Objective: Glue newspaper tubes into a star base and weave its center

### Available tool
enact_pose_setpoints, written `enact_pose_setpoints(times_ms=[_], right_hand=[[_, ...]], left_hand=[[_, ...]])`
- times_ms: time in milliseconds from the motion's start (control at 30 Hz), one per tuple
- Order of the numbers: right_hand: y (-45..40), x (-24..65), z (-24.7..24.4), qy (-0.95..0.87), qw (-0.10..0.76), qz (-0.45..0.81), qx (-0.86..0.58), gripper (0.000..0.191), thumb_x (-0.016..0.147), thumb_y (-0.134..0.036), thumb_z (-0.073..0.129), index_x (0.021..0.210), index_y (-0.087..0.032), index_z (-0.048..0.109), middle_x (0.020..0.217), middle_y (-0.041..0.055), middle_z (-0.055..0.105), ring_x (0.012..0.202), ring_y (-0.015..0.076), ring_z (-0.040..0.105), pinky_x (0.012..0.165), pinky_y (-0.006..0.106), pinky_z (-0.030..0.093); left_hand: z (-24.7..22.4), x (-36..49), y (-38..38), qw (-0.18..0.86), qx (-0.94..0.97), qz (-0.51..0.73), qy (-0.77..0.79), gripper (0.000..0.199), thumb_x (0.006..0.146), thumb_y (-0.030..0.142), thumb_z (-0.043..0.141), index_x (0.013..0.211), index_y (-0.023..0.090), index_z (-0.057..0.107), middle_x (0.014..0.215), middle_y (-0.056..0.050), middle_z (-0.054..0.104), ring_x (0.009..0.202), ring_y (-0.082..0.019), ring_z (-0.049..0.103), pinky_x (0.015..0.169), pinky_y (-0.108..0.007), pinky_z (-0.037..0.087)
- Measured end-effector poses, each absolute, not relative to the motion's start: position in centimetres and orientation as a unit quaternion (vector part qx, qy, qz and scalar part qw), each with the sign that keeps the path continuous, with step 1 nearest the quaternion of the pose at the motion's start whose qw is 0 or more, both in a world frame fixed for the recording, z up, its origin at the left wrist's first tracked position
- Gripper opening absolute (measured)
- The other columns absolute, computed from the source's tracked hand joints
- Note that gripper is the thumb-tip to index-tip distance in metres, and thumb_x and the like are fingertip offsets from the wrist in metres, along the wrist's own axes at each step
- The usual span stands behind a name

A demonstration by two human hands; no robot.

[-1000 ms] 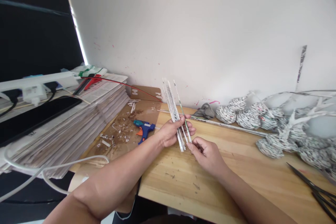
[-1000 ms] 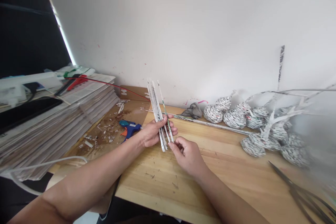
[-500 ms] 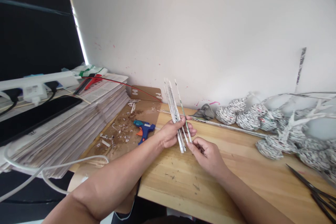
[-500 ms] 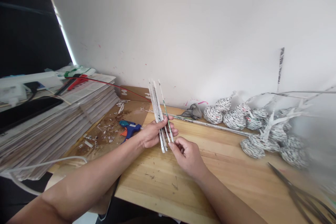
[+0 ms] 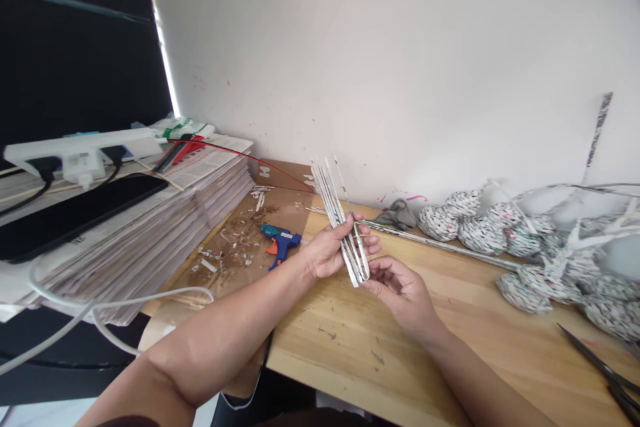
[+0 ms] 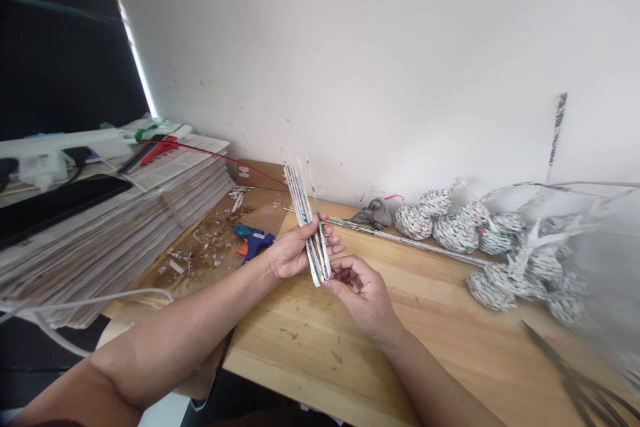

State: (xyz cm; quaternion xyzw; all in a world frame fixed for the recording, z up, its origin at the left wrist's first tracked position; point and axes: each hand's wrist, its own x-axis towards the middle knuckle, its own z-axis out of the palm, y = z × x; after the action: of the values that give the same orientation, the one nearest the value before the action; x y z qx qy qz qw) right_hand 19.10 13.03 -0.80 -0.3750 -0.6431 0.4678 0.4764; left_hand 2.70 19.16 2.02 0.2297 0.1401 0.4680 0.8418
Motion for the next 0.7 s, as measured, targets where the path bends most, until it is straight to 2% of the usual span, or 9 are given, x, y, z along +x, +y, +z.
enact_pose_setpoints(times_ms=[167,300,433,533,700], right_hand=[[12.91,19.10,-0.79,-0.624,0.491,0.460,-0.398,0.017,0.077,-0.027,0.074,0.088,-0.021,0.063,0.079,0.0017,0.065,0.072,0.0135,0.058,0.067,0.027,0.048],[12.96,19.08,-0.36,-0.594,0.499,0.467,-0.424,0.021,0.075,-0.034,0.074,0.085,-0.020,0.062,0.077,0.0023,0.064,0.063,0.0125,0.056,0.061,0.027,0.048],[13.10,19.11,-0.41,-0.555,0.515,0.482,-0.441,0.027,0.074,-0.039,0.073,0.091,-0.020,0.064,0.078,0.0023,0.063,0.059,0.0116,0.055,0.055,0.027,0.046],[13.12,19.10,-0.60,-0.509,0.530,0.526,-0.427,0.030,0.072,-0.038,0.076,0.095,-0.021,0.065,0.073,0.0004,0.063,0.056,0.0111,0.055,0.053,0.026,0.043],[12.96,18.97,-0.18,-0.435,0.543,0.603,-0.389,0.030,0.066,-0.034,0.080,0.089,-0.024,0.066,0.070,-0.0029,0.060,0.052,0.0096,0.052,0.050,0.025,0.037]], left_hand=[[2.25,2.61,19.17,0.838,0.230,0.479,0.126,0.016,0.092,0.029,0.050,0.100,0.017,0.055,0.081,-0.003,0.064,0.079,-0.021,0.070,0.082,-0.044,0.056],[2.33,2.59,19.13,0.832,0.235,0.480,0.151,0.016,0.091,0.030,0.052,0.102,0.019,0.054,0.091,-0.005,0.067,0.080,-0.022,0.071,0.083,-0.048,0.055],[2.03,2.64,19.29,0.828,0.243,0.480,0.157,0.018,0.090,0.032,0.054,0.102,0.019,0.053,0.101,-0.008,0.068,0.083,-0.024,0.071,0.084,-0.051,0.054],[1.78,2.63,19.40,0.825,0.253,0.480,0.156,0.017,0.091,0.032,0.052,0.101,0.018,0.053,0.102,-0.008,0.068,0.084,-0.024,0.071,0.081,-0.049,0.056],[1.76,2.68,19.27,0.828,0.255,0.478,0.149,0.015,0.091,0.031,0.051,0.099,0.018,0.052,0.097,-0.006,0.068,0.084,-0.023,0.070,0.072,-0.042,0.059]])
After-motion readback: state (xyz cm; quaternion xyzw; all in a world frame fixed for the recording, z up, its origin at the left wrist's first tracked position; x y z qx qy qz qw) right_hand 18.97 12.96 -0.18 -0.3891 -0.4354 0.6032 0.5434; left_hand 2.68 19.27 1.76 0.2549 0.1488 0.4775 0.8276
